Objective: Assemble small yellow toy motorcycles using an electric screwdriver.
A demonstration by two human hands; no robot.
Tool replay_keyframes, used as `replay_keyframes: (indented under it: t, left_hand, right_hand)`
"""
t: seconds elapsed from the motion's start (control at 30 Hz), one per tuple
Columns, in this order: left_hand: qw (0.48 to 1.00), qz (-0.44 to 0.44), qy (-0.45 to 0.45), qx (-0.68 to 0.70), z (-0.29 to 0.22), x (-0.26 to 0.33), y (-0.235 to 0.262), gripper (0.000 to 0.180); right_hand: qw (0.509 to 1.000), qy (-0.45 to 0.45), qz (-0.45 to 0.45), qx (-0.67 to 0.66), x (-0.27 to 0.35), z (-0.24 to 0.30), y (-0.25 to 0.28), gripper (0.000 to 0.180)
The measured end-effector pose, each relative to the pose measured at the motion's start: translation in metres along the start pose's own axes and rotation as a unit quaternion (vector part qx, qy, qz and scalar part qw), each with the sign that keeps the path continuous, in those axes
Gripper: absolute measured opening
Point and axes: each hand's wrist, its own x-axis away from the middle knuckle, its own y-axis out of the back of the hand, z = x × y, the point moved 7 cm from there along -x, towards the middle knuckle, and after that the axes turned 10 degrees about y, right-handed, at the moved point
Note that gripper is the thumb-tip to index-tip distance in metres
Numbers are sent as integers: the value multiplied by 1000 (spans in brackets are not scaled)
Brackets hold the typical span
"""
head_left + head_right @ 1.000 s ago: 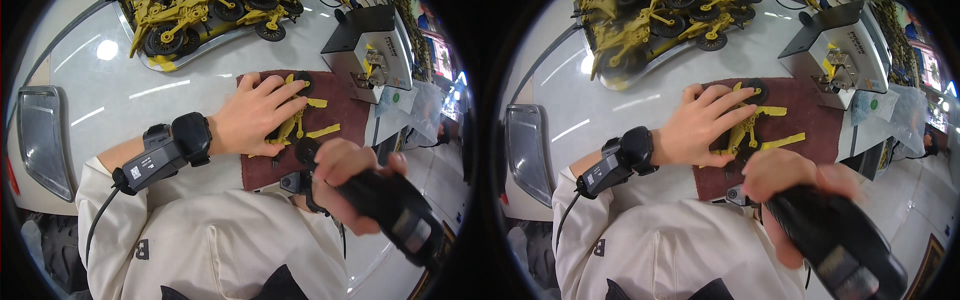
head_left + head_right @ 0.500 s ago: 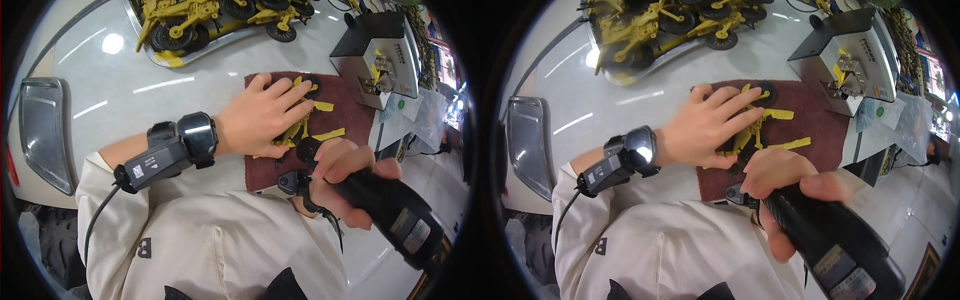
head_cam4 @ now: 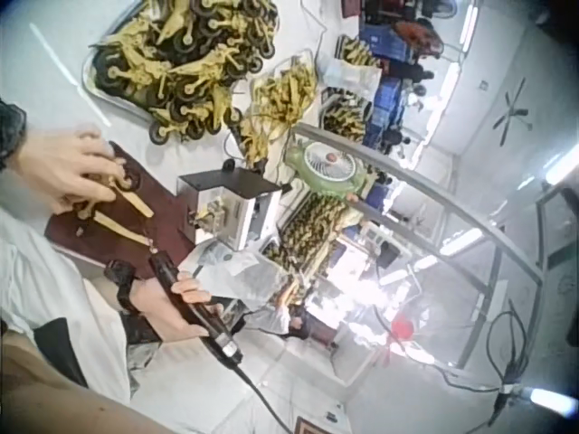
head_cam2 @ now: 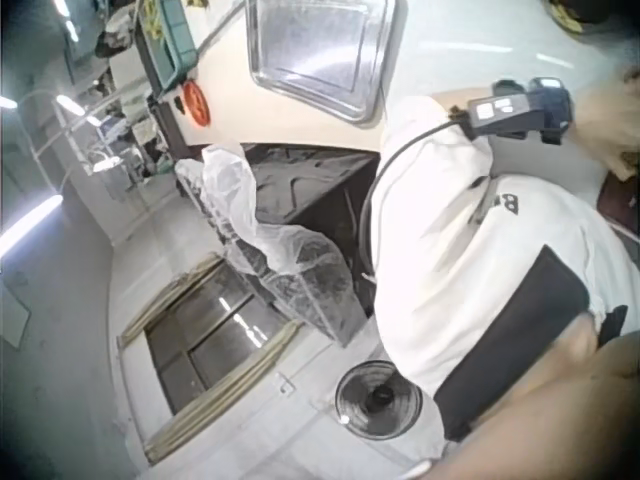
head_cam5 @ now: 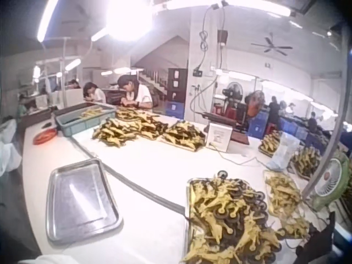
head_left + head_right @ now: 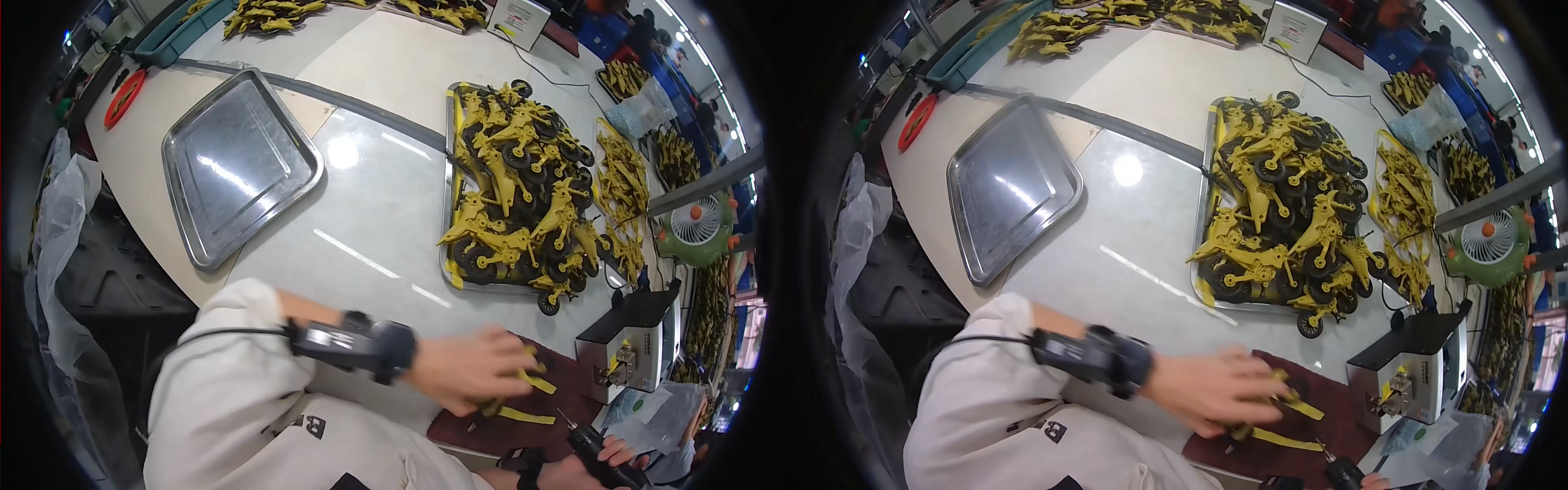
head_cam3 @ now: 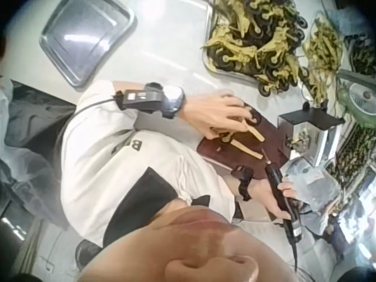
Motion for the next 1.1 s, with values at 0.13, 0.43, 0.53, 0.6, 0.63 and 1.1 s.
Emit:
replay_keyframes:
  t: [0.13, 0.43, 0.53, 0.6, 0.63, 1.1]
  left_hand:
    - [915, -307, 207, -157, 55, 112, 150, 53]
    - [629, -227, 641, -378, 181, 307, 194, 67]
    - [647, -262, 618, -362, 163, 265, 166, 70]
    - [656, -233, 584, -418, 134, 220, 146, 80]
    - [660, -226, 562, -445, 116, 197, 142, 83]
    - [939, -92, 141, -300, 112, -128, 104, 64]
  right_hand:
    - [997, -76, 6, -33, -9, -28, 36, 54]
    - [981, -185, 37, -46, 29, -89, 26, 56]
    - [982, -186, 19, -9, 31, -91, 36, 56]
    - [982, -188, 5, -24, 29, -95, 38, 59]
    - [980, -193, 13, -37, 28, -96, 38, 59]
    - [972, -224, -21, -72, 35, -102, 37, 46]
